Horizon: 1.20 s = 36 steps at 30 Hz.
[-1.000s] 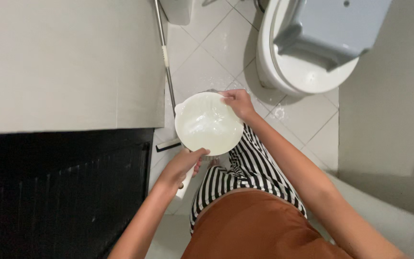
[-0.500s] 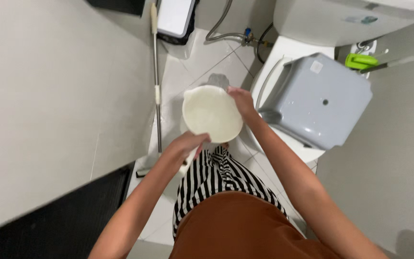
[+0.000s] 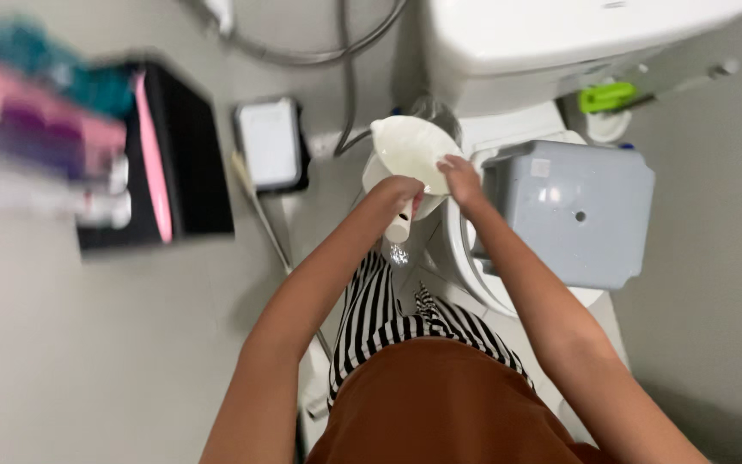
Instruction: The person washes a plastic dipper and a scrub brush in a bathroom sink and then wipes the floor with a squeegee.
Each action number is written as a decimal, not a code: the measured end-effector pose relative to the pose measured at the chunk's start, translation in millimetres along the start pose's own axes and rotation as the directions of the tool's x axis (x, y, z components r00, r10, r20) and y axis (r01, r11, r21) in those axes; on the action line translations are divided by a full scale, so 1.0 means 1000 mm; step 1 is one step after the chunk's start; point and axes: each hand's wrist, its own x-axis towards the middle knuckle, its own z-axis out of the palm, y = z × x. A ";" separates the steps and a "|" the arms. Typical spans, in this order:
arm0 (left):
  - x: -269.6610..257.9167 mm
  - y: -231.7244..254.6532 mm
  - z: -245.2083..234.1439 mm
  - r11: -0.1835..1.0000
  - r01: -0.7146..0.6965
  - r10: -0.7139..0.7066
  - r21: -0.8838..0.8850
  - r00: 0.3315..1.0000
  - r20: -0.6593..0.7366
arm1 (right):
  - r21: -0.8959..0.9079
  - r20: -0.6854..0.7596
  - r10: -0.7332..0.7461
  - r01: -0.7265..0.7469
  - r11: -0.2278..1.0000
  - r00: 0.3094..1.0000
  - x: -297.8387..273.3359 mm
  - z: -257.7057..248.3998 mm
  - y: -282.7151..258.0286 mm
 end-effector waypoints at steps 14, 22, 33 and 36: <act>-0.032 -0.044 -0.066 0.917 -0.015 0.051 -0.398 0.996 0.078 | -0.510 0.175 -0.120 0.194 0.838 0.977 -0.041 0.062 -0.082; -0.032 -0.130 -0.059 0.810 0.088 -0.090 -0.580 0.996 0.026 | -0.587 0.440 -0.035 0.317 0.745 0.897 -0.074 0.063 -0.059; -0.002 -0.137 -0.028 0.774 0.191 -0.183 -0.604 0.980 0.075 | -0.562 0.532 -0.065 0.409 0.719 0.844 -0.106 0.032 -0.013; -0.005 -0.123 -0.036 0.759 0.096 0.049 -0.644 0.978 0.204 | -0.530 0.523 -0.215 0.512 0.676 0.825 -0.103 0.032 -0.011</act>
